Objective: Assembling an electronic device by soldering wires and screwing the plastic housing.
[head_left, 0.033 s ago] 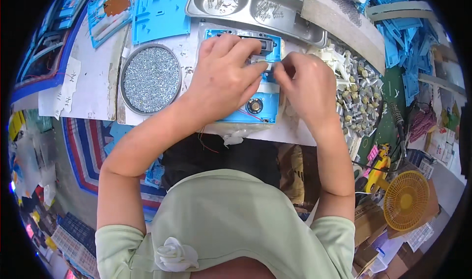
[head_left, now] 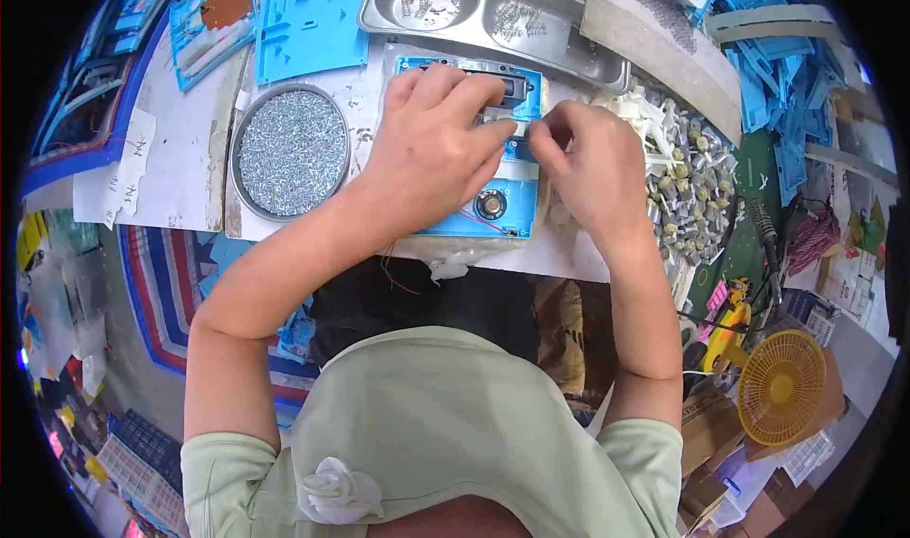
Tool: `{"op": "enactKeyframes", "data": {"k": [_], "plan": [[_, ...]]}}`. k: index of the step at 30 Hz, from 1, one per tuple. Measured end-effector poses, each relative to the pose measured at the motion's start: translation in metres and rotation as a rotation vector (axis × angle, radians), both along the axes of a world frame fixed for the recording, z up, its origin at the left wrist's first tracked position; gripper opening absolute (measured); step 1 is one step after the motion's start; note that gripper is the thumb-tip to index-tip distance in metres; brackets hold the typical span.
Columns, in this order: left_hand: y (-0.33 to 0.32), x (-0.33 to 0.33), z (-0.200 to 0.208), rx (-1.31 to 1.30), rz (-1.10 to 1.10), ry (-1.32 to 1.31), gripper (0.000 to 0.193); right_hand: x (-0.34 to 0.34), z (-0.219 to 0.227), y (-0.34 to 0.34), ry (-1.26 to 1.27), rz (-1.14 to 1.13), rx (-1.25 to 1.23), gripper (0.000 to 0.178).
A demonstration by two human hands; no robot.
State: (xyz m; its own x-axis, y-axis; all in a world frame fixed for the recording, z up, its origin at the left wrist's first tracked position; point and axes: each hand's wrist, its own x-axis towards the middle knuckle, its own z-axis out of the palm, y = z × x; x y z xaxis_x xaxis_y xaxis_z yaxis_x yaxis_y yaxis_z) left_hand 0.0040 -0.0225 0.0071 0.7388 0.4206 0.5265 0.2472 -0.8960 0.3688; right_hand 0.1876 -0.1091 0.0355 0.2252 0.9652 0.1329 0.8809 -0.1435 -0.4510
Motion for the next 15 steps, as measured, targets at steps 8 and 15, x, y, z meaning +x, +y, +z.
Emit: {"op": "enactKeyframes", "data": {"k": [8, 15], "plan": [[-0.001, -0.001, -0.004, -0.002, 0.010, 0.011, 0.025, -0.016, 0.006, 0.005, -0.303, 0.045, -0.119, 0.012], [-0.001, 0.000, -0.008, -0.014, 0.009, -0.007, 0.023, -0.016, 0.016, 0.005, -0.512, 0.200, -0.163, 0.011]]}}
